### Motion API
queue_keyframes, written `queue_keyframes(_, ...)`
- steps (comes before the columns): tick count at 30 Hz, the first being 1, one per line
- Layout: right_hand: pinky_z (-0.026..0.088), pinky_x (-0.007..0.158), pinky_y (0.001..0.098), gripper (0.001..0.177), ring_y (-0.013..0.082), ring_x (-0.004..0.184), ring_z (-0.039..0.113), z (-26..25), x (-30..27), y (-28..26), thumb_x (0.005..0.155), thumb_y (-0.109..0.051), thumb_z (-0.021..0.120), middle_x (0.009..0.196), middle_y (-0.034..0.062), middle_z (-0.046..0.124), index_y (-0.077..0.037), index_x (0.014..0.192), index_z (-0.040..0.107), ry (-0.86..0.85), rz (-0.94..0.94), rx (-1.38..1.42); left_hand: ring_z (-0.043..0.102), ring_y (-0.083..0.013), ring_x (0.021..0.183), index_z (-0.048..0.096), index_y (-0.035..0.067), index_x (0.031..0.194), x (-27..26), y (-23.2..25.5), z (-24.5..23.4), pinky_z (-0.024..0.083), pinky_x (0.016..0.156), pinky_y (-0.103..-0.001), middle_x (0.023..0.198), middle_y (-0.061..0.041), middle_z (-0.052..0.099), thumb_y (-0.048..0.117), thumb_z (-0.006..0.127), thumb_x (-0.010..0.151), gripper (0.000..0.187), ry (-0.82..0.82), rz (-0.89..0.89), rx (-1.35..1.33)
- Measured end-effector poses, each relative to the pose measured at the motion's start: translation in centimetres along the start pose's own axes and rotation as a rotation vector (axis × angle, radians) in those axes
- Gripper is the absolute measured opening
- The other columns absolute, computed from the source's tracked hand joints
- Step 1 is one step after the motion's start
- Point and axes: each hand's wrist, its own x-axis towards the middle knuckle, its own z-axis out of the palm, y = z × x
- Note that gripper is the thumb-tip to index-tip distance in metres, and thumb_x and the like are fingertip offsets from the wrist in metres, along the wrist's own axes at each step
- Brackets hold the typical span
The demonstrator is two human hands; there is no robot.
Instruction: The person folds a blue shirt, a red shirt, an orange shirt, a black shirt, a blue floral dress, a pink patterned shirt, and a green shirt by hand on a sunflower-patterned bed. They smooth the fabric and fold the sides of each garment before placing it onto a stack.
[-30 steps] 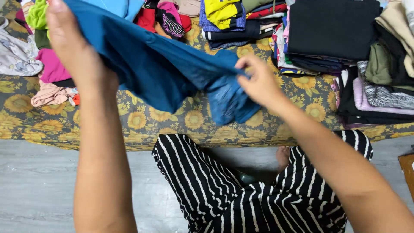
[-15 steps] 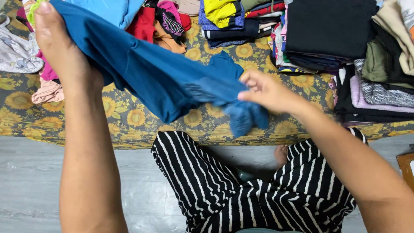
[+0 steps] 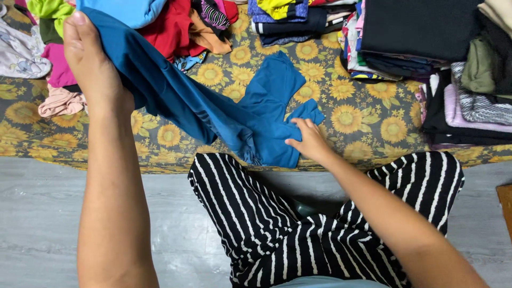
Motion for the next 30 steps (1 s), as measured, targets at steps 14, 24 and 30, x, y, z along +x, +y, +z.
queue_keyframes(14,0.056,0.066,0.0226,0.026,0.014,0.087,0.065,-19.6,4.0,6.6,0.108,0.016,0.044,0.106,0.0077,0.058,-0.008,0.117,0.042,0.497,0.078,0.54,0.047,-0.0107,0.092,0.054,0.003,0.119,-0.4,-4.6,-10.3,0.044,0.086,-0.027,0.1,0.0,0.05,0.032,0.05,0.127,0.03,0.037,0.047,0.28)
queue_keyframes(24,0.053,0.084,0.0276,0.027,0.0143,0.095,0.064,-9.6,-9.1,18.9,0.091,0.002,0.066,0.105,0.0051,0.065,-0.003,0.116,0.058,-0.145,0.315,0.334,0.057,-0.0062,0.087,0.065,0.003,0.106,-12.1,-9.4,-7.7,0.048,0.079,-0.024,0.095,0.001,0.066,0.018,0.065,0.104,0.015,-0.463,-0.608,0.553)
queue_keyframes(30,0.049,0.086,0.0297,0.032,0.0161,0.098,0.062,-8.6,-6.1,13.3,0.098,-0.01,0.07,0.108,0.0111,0.069,-0.006,0.125,0.055,0.012,0.754,0.596,0.064,-0.0163,0.092,0.066,0.005,0.119,-13.7,-7.7,-6.6,0.052,0.082,-0.034,0.1,-0.006,0.071,0.02,0.084,0.081,0.045,-0.663,-0.818,0.741)
